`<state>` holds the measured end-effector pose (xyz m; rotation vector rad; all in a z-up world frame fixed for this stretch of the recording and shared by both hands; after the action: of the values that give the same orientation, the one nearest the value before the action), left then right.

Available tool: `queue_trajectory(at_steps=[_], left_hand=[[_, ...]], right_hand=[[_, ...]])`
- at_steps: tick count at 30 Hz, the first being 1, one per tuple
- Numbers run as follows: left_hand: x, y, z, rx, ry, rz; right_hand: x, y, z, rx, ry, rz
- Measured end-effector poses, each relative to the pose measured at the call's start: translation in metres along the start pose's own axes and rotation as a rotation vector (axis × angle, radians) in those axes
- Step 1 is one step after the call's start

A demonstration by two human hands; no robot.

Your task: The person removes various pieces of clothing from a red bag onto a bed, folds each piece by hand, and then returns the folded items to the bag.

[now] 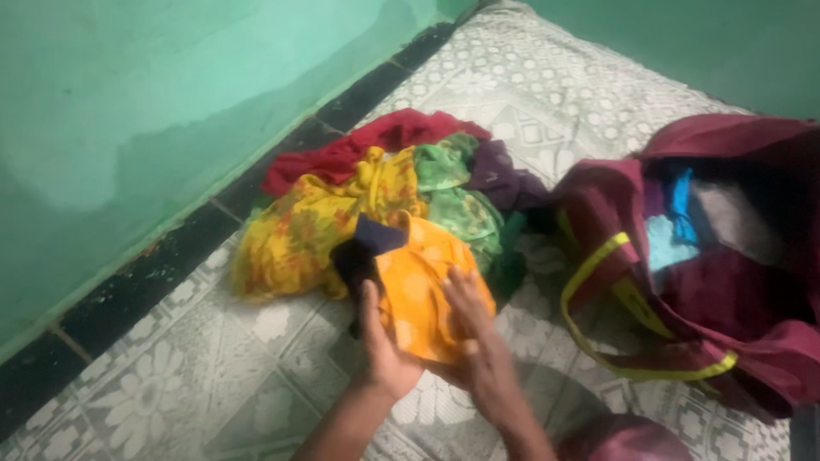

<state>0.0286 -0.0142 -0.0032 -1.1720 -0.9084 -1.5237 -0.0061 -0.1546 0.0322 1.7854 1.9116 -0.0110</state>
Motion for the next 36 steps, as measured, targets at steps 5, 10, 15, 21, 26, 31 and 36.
queue_trajectory(at_steps=[5,10,15,21,26,31,36], left_hand=[[0.01,-0.008,-0.037,-0.102,0.46,0.004],[0.051,-0.024,-0.034,-0.092,1.266,-0.228],[0.057,-0.026,-0.052,0.078,1.748,-0.551],[0.051,-0.027,-0.055,0.231,1.675,-0.705],[0.056,-0.001,-0.035,0.508,1.738,-0.474],[0.062,0.045,-0.036,0.343,1.753,-0.195],[0.06,0.077,-0.065,0.364,1.677,-0.157]], right_hand=[[0.029,-0.023,0.07,0.282,0.504,0.052],[0.031,-0.047,0.098,0.54,1.277,0.375],[0.003,-0.054,0.091,0.342,1.482,0.494],[-0.039,-0.046,0.081,0.188,1.803,0.323],[-0.111,-0.041,0.048,0.251,1.544,0.489],[-0.228,-0.041,0.024,0.225,1.233,0.712],[-0.357,-0.009,0.034,0.248,1.05,0.73]])
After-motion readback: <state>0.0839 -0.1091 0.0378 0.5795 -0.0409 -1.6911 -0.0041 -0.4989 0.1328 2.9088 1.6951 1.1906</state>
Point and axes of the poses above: each hand's wrist, its own y-axis towards the middle knuckle, its own x-axis out of the palm, z = x × y, the point moved 3 cm from there along y, towards the middle knuckle, and after that the axes turned 3 degrees about x, right-handed, at the moved point
